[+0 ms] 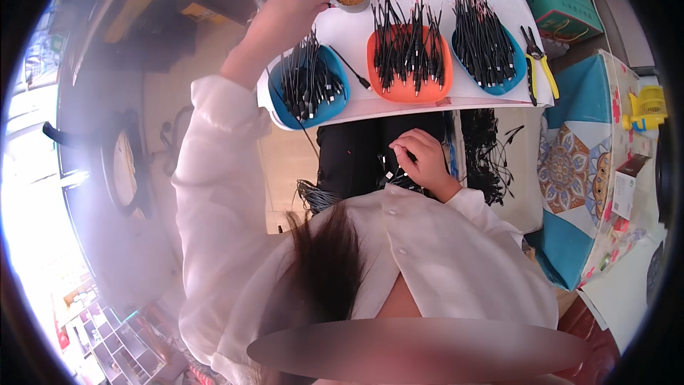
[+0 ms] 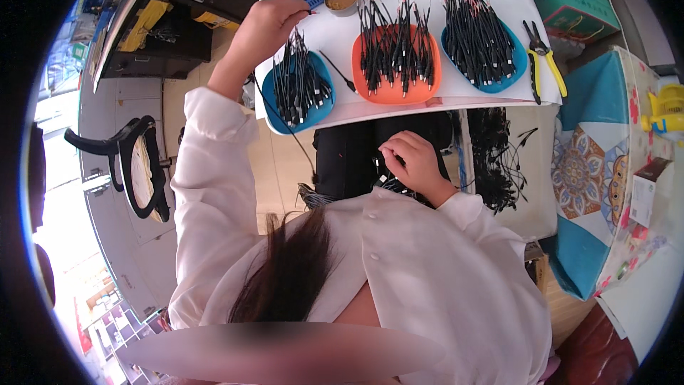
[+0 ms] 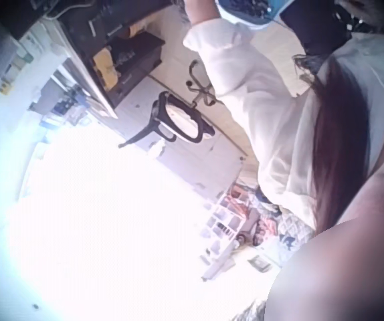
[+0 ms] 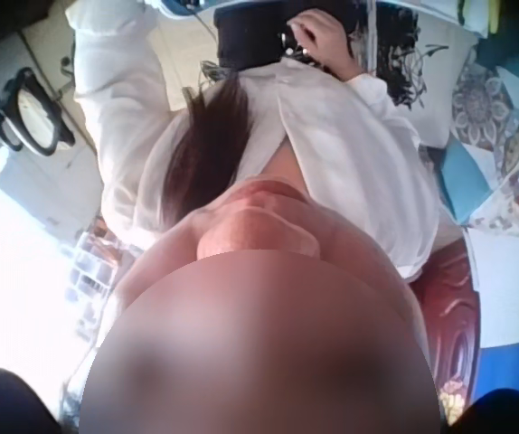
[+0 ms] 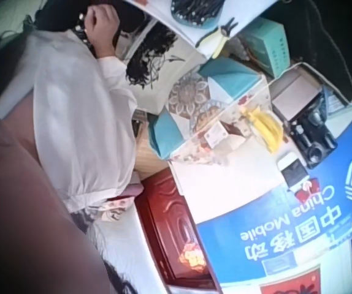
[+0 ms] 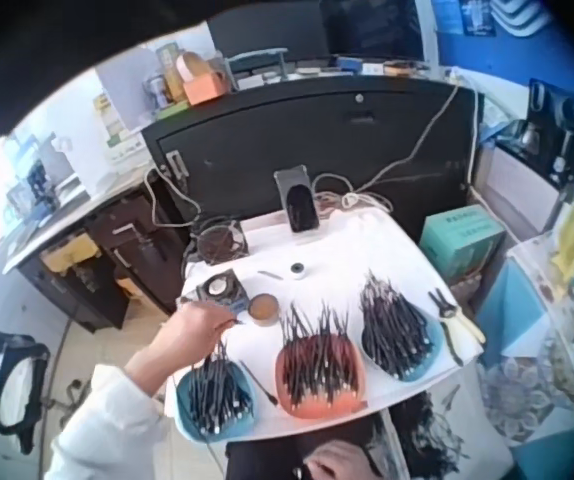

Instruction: The person assembles small wire harnesses by stripping wire ends with pliers, inserting connectors, and using a soldering station. Finished units are placed into trays on the table.

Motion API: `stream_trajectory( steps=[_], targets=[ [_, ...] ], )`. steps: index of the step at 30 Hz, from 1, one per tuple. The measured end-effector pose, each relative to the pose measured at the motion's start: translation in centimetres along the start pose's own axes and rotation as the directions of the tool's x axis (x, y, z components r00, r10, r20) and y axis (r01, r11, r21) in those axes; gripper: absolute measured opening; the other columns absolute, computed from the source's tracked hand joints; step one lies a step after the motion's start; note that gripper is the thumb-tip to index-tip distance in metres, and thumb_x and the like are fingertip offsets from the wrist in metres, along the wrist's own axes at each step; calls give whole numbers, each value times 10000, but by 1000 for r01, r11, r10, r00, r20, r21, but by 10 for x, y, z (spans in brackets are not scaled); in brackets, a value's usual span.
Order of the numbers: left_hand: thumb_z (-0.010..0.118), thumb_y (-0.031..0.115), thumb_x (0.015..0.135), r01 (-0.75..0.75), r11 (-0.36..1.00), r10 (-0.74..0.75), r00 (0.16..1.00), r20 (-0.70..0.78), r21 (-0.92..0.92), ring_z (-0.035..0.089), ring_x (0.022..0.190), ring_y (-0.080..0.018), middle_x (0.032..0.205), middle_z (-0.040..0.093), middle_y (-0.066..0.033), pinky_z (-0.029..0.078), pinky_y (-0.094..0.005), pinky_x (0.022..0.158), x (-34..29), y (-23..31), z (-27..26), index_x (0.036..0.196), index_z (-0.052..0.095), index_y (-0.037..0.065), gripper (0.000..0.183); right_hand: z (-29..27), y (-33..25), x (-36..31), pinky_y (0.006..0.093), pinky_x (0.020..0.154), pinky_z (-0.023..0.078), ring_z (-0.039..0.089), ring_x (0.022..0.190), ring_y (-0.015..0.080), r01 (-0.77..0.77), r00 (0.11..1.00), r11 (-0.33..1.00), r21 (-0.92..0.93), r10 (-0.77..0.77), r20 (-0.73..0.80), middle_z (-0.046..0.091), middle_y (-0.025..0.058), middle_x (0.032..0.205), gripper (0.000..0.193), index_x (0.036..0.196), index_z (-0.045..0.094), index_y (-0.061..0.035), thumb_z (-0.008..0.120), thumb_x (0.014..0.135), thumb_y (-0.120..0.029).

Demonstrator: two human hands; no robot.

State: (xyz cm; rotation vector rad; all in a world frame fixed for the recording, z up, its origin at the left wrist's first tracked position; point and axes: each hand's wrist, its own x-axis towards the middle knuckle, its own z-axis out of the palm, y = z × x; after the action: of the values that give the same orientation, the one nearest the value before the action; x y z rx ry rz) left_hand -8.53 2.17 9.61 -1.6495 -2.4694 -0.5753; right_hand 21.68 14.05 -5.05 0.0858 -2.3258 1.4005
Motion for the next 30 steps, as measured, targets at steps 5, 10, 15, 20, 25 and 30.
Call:
stream_trajectory(
  steps=[5,10,15,20,25,30],
  targets=[
    [533,102,900,11,997,-25,982,185,75,619,915,-353,938,660,-165,491,-426,806,28,-32,34,1035,660,51,193,-3,2,6,351,600,488,593,681,268,-23,1000,1000,6,23,-18,602,83,758,29,798,624,-37,644,779,-31],
    [589,92,870,-89,980,45,970,238,176,632,845,-357,903,660,-146,521,-415,747,39,-44,48,988,672,39,153,-5,6,7,346,586,488,587,672,256,-22,1000,1000,3,22,-14,593,69,754,38,787,622,-48,654,767,-40],
    [590,93,868,-120,976,70,964,257,184,632,834,-354,893,656,-142,520,-413,747,41,-49,53,977,670,34,147,-6,12,7,346,583,490,586,669,248,11,1000,1000,7,-11,-8,590,60,759,63,793,611,-57,663,758,-49],
    [592,85,863,-90,971,17,950,313,221,631,835,-351,885,652,-146,518,-416,748,43,-49,55,976,665,27,146,-4,13,6,346,584,490,585,668,247,21,1000,1000,6,-20,-13,587,56,757,76,798,602,-60,663,754,-48],
    [592,95,865,-136,966,53,938,343,221,630,832,-350,883,649,-146,514,-423,746,45,-52,59,977,660,28,147,-4,14,6,344,583,488,577,658,247,22,1000,1000,17,-22,-19,582,55,750,84,792,599,-61,666,743,-45],
    [584,111,874,-162,961,77,935,345,224,630,845,-353,907,654,-152,510,-430,759,46,-53,61,978,658,28,152,-4,14,6,339,579,485,570,653,244,38,999,999,18,-37,-36,579,58,745,86,790,597,-59,663,738,-41]
  ],
)
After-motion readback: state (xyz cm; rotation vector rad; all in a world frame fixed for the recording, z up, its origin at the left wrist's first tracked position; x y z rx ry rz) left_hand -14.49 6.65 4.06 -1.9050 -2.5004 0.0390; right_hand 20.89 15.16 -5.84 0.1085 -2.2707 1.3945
